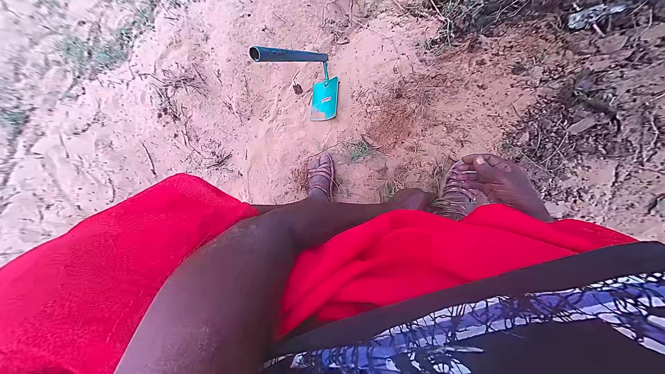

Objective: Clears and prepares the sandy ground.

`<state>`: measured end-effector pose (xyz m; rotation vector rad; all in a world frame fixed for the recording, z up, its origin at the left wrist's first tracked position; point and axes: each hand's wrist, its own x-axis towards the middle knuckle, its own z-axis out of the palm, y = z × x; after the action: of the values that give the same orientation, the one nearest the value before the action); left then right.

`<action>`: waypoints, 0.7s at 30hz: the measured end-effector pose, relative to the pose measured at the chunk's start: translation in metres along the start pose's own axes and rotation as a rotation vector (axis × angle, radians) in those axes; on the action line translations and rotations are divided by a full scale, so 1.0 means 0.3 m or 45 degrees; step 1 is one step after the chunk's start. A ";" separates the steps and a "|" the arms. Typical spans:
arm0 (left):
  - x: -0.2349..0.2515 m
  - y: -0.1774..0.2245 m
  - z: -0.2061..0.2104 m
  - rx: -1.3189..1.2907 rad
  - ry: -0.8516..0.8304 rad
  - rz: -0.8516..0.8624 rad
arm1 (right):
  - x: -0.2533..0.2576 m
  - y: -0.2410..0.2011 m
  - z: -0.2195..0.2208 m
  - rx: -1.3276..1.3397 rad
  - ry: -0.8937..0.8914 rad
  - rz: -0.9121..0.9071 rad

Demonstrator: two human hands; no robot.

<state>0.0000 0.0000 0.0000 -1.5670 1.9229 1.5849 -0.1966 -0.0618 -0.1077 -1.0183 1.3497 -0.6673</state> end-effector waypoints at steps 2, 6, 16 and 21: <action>0.255 -0.245 0.033 0.069 0.380 0.395 | 0.016 0.001 -0.007 -0.180 0.044 -0.009; 0.393 -0.358 -0.193 -0.112 0.633 0.160 | 0.105 0.035 -0.010 -0.985 0.089 -0.058; 0.153 -0.294 -0.584 0.268 0.696 0.113 | 0.256 0.215 0.076 -1.542 0.122 -0.085; -0.074 -0.310 -0.680 0.599 0.586 -0.020 | 0.252 0.105 0.087 -1.552 -0.154 0.120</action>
<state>0.1727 -0.1380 0.0433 -1.8158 2.2738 0.7103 -0.1652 -0.1085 -0.1724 -1.8704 1.6730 0.4011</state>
